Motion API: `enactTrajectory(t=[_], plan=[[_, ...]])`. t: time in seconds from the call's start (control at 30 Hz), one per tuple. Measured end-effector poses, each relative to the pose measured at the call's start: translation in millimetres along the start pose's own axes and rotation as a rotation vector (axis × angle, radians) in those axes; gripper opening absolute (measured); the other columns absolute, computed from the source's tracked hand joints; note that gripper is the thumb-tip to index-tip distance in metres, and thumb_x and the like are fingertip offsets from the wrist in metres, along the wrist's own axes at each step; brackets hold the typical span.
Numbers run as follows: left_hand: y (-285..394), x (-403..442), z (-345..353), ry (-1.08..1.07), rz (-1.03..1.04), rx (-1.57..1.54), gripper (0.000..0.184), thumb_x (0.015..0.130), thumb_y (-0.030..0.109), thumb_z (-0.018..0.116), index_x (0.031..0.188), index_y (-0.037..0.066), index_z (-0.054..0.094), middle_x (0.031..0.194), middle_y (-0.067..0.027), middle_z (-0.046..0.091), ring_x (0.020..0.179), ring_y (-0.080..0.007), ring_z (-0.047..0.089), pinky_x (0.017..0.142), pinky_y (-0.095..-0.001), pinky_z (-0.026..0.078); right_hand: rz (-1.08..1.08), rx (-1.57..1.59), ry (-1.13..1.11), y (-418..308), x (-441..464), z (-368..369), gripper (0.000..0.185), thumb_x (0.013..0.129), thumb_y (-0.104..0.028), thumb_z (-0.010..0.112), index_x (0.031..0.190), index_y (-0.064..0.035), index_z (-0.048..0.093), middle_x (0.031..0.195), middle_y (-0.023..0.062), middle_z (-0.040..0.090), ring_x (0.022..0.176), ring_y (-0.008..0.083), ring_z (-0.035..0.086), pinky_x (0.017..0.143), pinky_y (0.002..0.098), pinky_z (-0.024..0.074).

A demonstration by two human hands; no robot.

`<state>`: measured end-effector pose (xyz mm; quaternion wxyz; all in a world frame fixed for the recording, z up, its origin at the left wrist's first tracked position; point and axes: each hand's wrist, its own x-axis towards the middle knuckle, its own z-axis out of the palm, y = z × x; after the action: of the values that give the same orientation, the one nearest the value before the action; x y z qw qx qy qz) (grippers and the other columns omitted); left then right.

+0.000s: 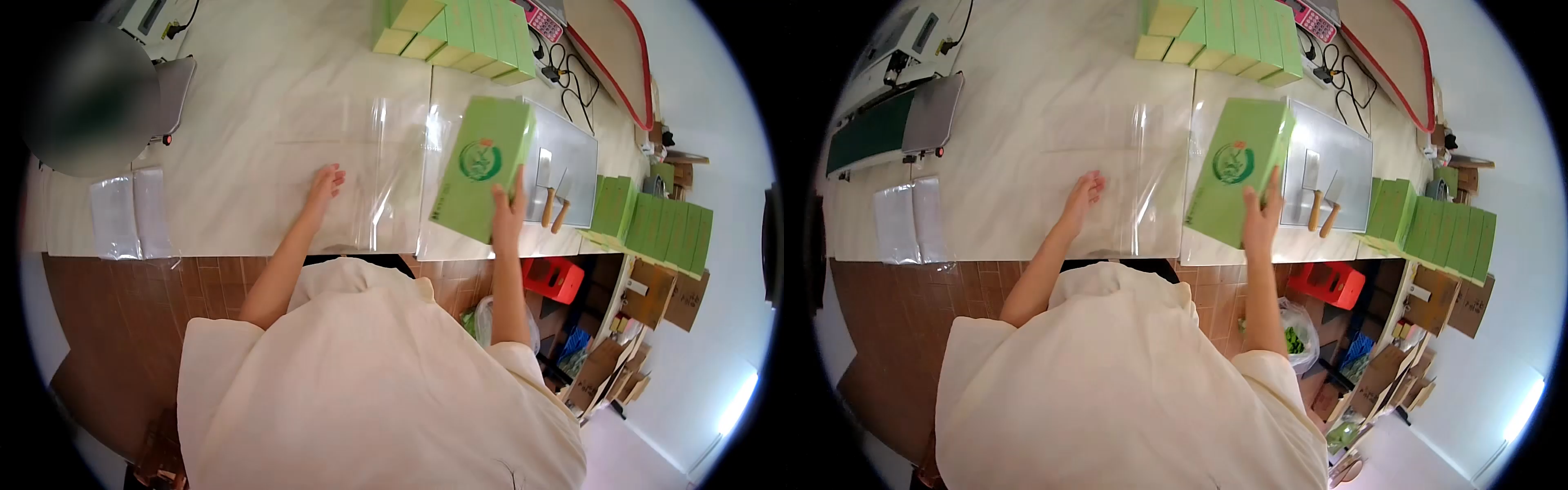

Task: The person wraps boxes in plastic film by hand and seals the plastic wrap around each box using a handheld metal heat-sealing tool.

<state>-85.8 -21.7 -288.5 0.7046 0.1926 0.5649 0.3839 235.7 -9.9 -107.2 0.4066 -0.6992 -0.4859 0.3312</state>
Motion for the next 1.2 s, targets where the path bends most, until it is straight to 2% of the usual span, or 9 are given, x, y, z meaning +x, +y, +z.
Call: enactTrajectory(t=[0.1,0.27,0.4,0.53,0.73,0.9,1.0,1.13,1.2], plan=[[9,-12,8,-0.044,0.018,-0.12,0.055,0.101,0.047,0.042,0.14,0.008,0.045,0.133,-0.0091,0.057,0.12,-0.0172,0.053,0.101,-0.0335,0.038,-0.102,-0.124,-0.044,-35,20,-23,0.066,0.091,-0.015,0.06,0.152,-0.0097,0.033,0.134,0.0214,0.045,0.121,0.0316,0.043,0.104,0.0386,0.0342],[29,-21,7,-0.027,0.014,-0.296,0.059,0.102,0.051,0.038,0.141,0.007,0.043,0.136,-0.0102,0.055,0.123,-0.0185,0.052,0.103,-0.0328,0.037,-0.734,-0.54,-0.346,-83,34,-11,0.075,0.082,-0.007,0.067,0.15,-0.0166,0.039,0.137,0.0251,0.04,0.118,0.0403,0.045,0.101,0.0453,0.0375],[39,-29,-20,-0.012,0.086,-0.455,0.066,0.102,0.056,0.032,0.143,0.006,0.04,0.137,-0.0112,0.055,0.123,-0.019,0.052,0.105,-0.0346,0.037,-0.938,-0.563,-0.703,-73,38,26,0.082,0.073,-0.005,0.072,0.147,-0.0242,0.043,0.135,0.0244,0.042,0.114,0.0424,0.048,0.099,0.0477,0.0405],[37,-36,-48,0.136,0.074,-0.285,0.068,0.103,0.057,0.028,0.144,0.005,0.039,0.137,-0.0112,0.054,0.123,-0.0195,0.051,0.105,-0.0354,0.037,-1.058,-0.508,-0.963,-27,40,58,0.082,0.071,-0.004,0.072,0.145,-0.0247,0.044,0.131,0.0229,0.045,0.111,0.0407,0.051,0.097,0.0478,0.0426],[26,-32,-47,0.306,-0.119,-0.068,0.07,0.101,0.061,0.027,0.142,0.006,0.043,0.131,-0.0097,0.058,0.123,-0.0201,0.052,0.102,-0.0368,0.04,-1.111,-0.463,-1.085,27,35,73,0.082,0.071,-0.005,0.071,0.145,-0.0242,0.044,0.13,0.0228,0.047,0.11,0.0378,0.052,0.097,0.0468,0.0427],[33,-1,-49,0.376,0.106,0.239,0.054,0.101,0.052,0.044,0.123,0.005,0.06,0.107,-0.0043,0.068,0.097,-0.0128,0.063,0.087,-0.0294,0.048,-1.053,-0.47,-1.095,35,32,72,0.082,0.069,-0.003,0.07,0.144,-0.0269,0.045,0.13,0.0208,0.047,0.11,0.0386,0.052,0.098,0.0465,0.0437],[54,34,-53,0.367,0.187,0.248,0.051,0.101,0.05,0.045,0.118,0.005,0.062,0.105,-0.0045,0.068,0.093,-0.0127,0.064,0.083,-0.0279,0.049,-1.03,-0.456,-1.068,34,29,73,0.082,0.068,-0.003,0.07,0.143,-0.0271,0.046,0.129,0.0203,0.048,0.11,0.0373,0.052,0.097,0.0456,0.0436],[100,80,-54,0.258,0.106,0.336,0.05,0.101,0.049,0.047,0.114,0.004,0.064,0.102,-0.0053,0.068,0.089,-0.0141,0.065,0.08,-0.0276,0.05,-1.037,-0.458,-1.036,33,29,73,0.081,0.067,-0.005,0.072,0.141,-0.0269,0.048,0.128,0.0189,0.05,0.107,0.0335,0.053,0.095,0.0424,0.0432],[119,99,-47,0.026,-0.034,0.567,0.047,0.098,0.045,0.055,0.11,0.001,0.065,0.1,-0.0062,0.069,0.087,-0.0158,0.066,0.078,-0.0286,0.052,-1.042,-0.454,-1.021,31,31,72,0.08,0.066,-0.005,0.073,0.14,-0.0264,0.049,0.126,0.0184,0.051,0.104,0.0314,0.054,0.093,0.0401,0.0431]])
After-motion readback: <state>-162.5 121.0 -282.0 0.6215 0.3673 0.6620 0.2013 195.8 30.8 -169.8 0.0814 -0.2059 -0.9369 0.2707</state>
